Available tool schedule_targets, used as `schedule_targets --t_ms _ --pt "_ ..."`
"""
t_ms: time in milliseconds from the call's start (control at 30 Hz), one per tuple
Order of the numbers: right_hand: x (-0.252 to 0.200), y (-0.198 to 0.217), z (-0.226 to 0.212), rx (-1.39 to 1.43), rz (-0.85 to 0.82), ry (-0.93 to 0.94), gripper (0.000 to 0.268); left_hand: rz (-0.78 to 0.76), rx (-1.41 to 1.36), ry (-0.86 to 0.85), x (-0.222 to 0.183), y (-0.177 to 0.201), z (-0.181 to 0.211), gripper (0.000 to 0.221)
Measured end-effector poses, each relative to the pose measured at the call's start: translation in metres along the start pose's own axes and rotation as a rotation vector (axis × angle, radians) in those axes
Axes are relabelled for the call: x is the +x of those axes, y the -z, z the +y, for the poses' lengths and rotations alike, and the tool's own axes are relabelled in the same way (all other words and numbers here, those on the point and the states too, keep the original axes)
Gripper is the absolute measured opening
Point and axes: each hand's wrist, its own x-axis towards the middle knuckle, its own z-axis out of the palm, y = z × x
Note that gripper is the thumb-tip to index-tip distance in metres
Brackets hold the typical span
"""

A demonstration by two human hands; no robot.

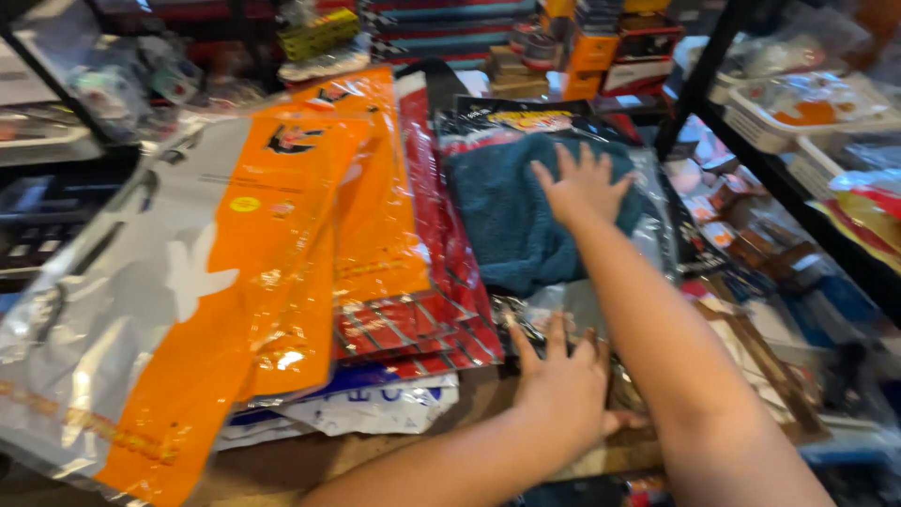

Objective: Wiping down the plastic packaging of motorcycle parts with a cloth to remove dust.

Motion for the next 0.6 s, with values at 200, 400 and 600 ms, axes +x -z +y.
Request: schedule_targets --t_ms 200,400,600 --pt "-0.034 -0.026 0.029 -0.088 0.041 0.298 0.078 0.094 0.128 -0.023 -0.001 -0.012 0.001 0.096" --pt "-0.059 -0.012 0.035 -0.029 0.024 0.52 0.073 0.265 0.197 -0.039 -0.001 -0.028 -0.006 0.109" --pt "-0.056 -0.012 0.032 -0.027 0.003 0.525 0.068 0.114 0.107 -0.057 -0.006 -0.013 -0.008 0.102"
